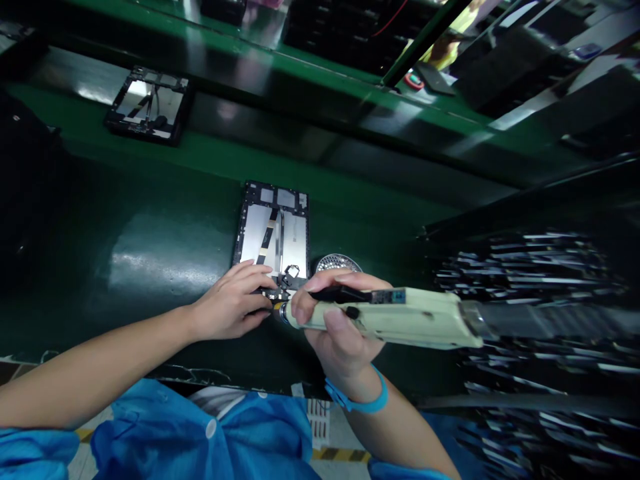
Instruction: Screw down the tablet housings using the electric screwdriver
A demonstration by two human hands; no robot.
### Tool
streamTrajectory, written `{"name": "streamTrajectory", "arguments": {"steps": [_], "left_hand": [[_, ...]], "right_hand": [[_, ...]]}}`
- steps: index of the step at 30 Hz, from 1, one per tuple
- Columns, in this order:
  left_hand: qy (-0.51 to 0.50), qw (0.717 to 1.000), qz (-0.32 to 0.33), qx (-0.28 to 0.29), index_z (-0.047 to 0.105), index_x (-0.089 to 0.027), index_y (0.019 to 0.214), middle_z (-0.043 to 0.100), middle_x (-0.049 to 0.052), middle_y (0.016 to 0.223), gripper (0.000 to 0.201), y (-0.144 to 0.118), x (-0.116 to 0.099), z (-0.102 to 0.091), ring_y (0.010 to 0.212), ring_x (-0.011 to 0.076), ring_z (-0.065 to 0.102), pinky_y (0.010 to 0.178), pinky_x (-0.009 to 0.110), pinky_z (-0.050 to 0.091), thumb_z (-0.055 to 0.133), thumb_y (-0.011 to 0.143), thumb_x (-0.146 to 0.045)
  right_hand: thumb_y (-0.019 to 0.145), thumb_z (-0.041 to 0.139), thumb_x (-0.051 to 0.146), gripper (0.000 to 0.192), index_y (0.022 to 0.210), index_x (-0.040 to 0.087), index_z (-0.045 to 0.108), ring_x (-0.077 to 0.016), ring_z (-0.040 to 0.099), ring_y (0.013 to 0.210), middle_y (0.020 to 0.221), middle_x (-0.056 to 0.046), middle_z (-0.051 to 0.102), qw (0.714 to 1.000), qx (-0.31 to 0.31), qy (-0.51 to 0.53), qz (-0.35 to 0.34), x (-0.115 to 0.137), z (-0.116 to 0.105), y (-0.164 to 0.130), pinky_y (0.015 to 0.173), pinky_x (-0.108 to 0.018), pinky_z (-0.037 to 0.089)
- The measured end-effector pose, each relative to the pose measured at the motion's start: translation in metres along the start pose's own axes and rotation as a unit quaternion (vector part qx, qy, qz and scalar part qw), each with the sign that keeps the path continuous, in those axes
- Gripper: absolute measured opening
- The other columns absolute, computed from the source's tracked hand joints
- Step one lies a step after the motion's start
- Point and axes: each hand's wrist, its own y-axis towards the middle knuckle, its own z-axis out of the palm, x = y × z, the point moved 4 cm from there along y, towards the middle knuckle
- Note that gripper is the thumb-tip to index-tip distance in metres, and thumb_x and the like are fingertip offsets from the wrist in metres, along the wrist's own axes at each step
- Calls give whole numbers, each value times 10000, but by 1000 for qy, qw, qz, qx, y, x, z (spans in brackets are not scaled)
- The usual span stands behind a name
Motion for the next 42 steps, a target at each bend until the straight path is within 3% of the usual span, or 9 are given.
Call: {"name": "streamTrajectory", "arguments": {"steps": [33,42], "left_hand": [[-13,1000,-11,-3,742,-206,964,709,73,1226,127,1,-2,1,1331,286,569,1196,559,371,632,916,-163],[-23,999,-19,-25,684,-189,1137,699,102,1191,232,2,-2,-1,1304,298,584,1156,548,445,677,906,-213]], "right_hand": [[929,664,260,305,1211,308,559,-111,644,546,1041,-12,652,1000,8,1,15,-5,-3,-5,517,-326,571],[919,670,205,272,1177,273,612,-113,635,518,995,-26,656,999,-30,-10,-29,3,-7,7,476,-321,556]]}}
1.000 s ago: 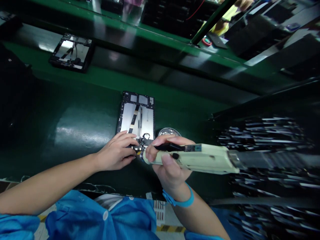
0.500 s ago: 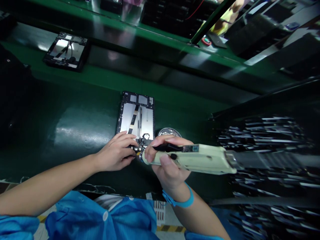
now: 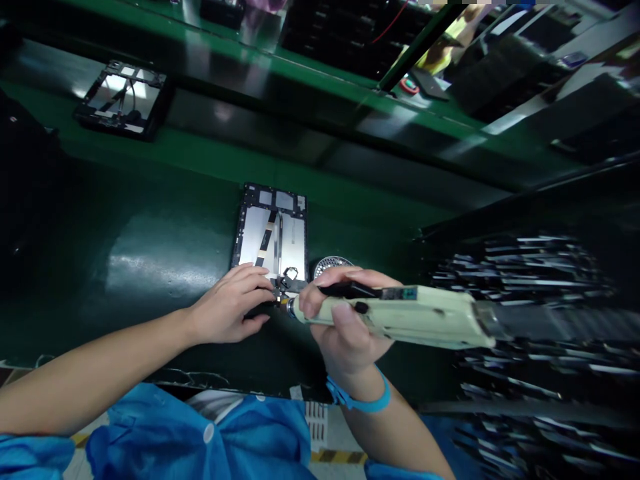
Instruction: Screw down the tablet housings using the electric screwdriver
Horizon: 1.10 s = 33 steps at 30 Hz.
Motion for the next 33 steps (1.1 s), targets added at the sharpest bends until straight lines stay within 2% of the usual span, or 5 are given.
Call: {"name": "streamTrajectory", "arguments": {"steps": [8,12,23,33], "left_hand": [[74,996,9,-51,725,-199,1101,700,94,1131,197,-3,5,-2,1244,277,616,1099,550,504,617,951,-131],[94,994,13,-49,732,-181,1076,694,96,1124,174,-2,4,-1,1224,280,625,1093,549,507,600,970,-139],[90,995,5,-40,736,-181,1060,691,93,1136,162,-3,5,0,1226,271,617,1114,539,485,609,966,-144],[108,994,15,-12,726,-205,1163,698,103,1237,221,-9,9,1,1265,294,605,1126,564,464,633,965,-173]], "right_hand": [[909,695,219,296,1177,293,593,-116,644,540,1022,-20,667,999,-11,-42,13,-12,-6,-1,517,-332,577],[913,700,254,293,1176,297,579,-109,647,544,1008,-6,672,998,-8,-58,18,-15,-5,-2,521,-313,580],[895,680,130,344,1193,284,601,-106,654,596,959,3,667,999,17,-43,13,-16,1,-2,547,-287,561],[863,684,169,320,1149,271,581,-110,644,595,923,-1,681,997,17,-77,14,-14,9,-2,577,-287,588]]}}
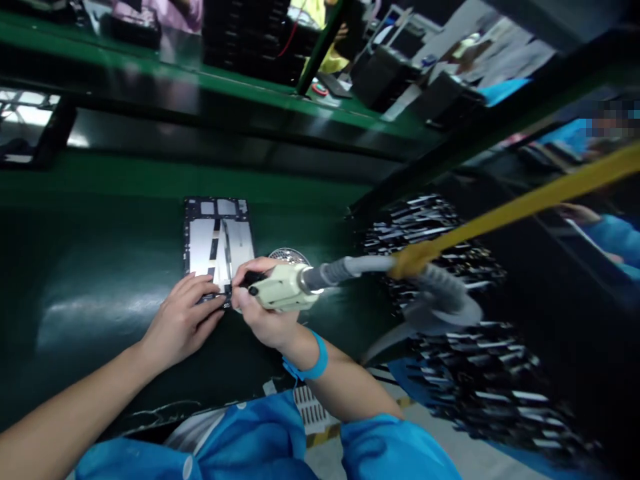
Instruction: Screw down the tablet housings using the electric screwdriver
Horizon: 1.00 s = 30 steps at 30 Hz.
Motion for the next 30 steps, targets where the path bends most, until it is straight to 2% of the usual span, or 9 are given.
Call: {"name": "streamTrajectory", "arguments": {"steps": [3,6,8,11,16,24,30], "left_hand": [[18,1000,18,12,717,-220,1186,720,76,1234,235,-1,0,1,1270,299,610,1134,582,449,657,961,-189],[23,999,31,3,724,-238,1158,744,42,1194,227,-1,-3,2,1226,264,643,1121,546,472,643,968,-145],[20,999,38,-7,728,-232,1133,755,35,1165,209,1,-6,3,1187,246,663,1095,518,501,644,969,-134],[18,999,38,-18,720,-211,1132,762,42,1149,188,2,-8,3,1151,240,681,1060,505,529,658,968,-145],[22,999,41,-14,703,-213,1175,754,50,1184,218,1,-6,3,1179,246,675,1066,520,533,663,969,-153],[14,999,37,-13,697,-213,1183,748,63,1206,224,1,-6,2,1195,255,677,1070,541,535,649,974,-147],[16,999,43,-17,682,-206,1191,748,72,1199,228,1,-7,2,1194,258,676,1064,541,536,645,976,-142]], "right_hand": [[867,688,240,286,1130,266,578,-101,638,569,967,-10,698,999,-44,-23,-11,1,-16,11,536,-273,579],[883,662,271,248,1111,268,565,-81,607,502,948,9,683,985,-159,-52,-51,1,-51,28,463,-251,536],[877,653,243,227,1088,265,572,-76,601,493,916,22,673,972,-212,-73,-67,-4,-72,37,456,-245,521],[857,655,219,201,1044,250,586,-75,598,498,887,27,673,966,-232,-106,-50,-19,-89,46,467,-246,520],[832,684,226,219,1035,234,603,-80,598,503,875,19,690,967,-225,-117,-18,-38,-91,47,467,-247,520],[802,694,253,241,1024,223,606,-87,591,504,850,13,692,962,-243,-127,6,-42,-93,49,487,-258,524],[791,698,241,240,1013,210,613,-100,590,508,723,46,647,954,-260,-146,17,-46,-94,48,518,-272,528]]}}
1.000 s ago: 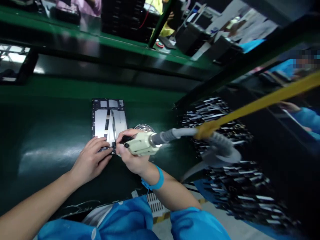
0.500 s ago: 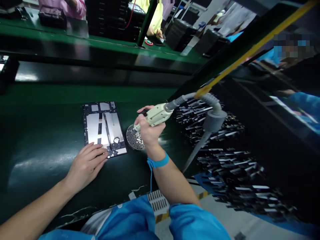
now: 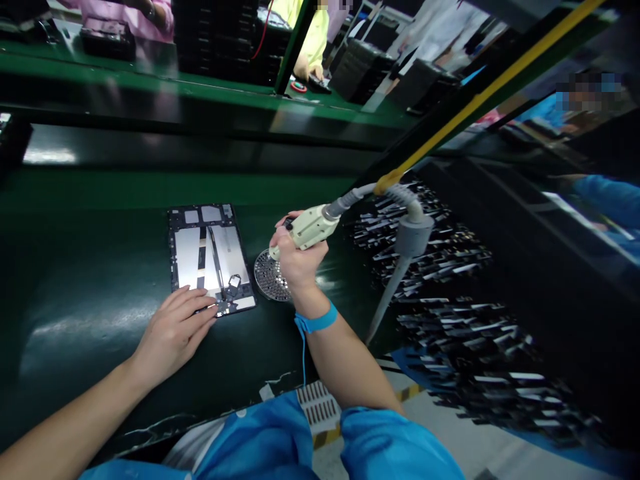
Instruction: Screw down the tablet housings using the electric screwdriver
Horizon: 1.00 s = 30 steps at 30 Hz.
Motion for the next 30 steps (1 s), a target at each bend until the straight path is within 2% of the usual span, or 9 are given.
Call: {"name": "streamTrajectory", "arguments": {"steps": [4,9,11,15,19,25,30], "left_hand": [[-8,1000,-9,3,675,-209,1203,740,75,1211,240,0,3,3,1200,255,672,1091,530,522,642,974,-144],[-29,999,-33,-3,662,-184,1233,712,112,1235,277,4,8,7,1201,262,661,1096,509,524,651,958,-155],[-41,999,-35,-8,657,-180,1248,704,123,1245,302,5,9,7,1211,270,653,1090,508,527,664,947,-163],[-55,998,-43,-2,639,-185,1295,687,138,1280,350,6,9,6,1249,290,631,1109,535,507,665,946,-188],[-71,996,-51,19,634,-202,1323,675,135,1297,368,7,10,6,1260,294,621,1102,536,509,651,955,-203],[-84,994,-63,20,661,-225,1295,676,119,1283,332,9,8,3,1259,293,622,1092,529,516,631,964,-215],[-76,995,-60,16,665,-228,1279,670,121,1304,319,8,9,4,1281,294,607,1098,518,510,627,963,-207]], "right_hand": [[792,691,208,222,1001,219,617,-90,597,500,803,33,681,1000,1,23,-16,3,-1,3,495,-261,522],[842,658,209,201,1031,242,597,-72,598,475,864,31,667,995,12,86,-42,36,5,-10,456,-237,505],[858,652,219,228,1071,257,581,-73,608,482,898,30,660,991,56,119,-30,51,15,-26,464,-241,522],[871,672,216,249,1100,270,590,-87,633,536,961,8,665,967,189,170,9,68,38,-63,503,-262,562],[866,680,205,247,1097,266,617,-118,651,630,976,-17,671,959,240,153,8,68,47,-81,581,-303,602],[857,681,204,285,1127,257,606,-169,698,778,963,-27,670,958,247,147,16,63,48,-83,692,-363,638],[854,683,188,289,1121,251,591,-166,701,775,921,-15,667,957,252,143,20,62,49,-86,694,-357,634]]}}
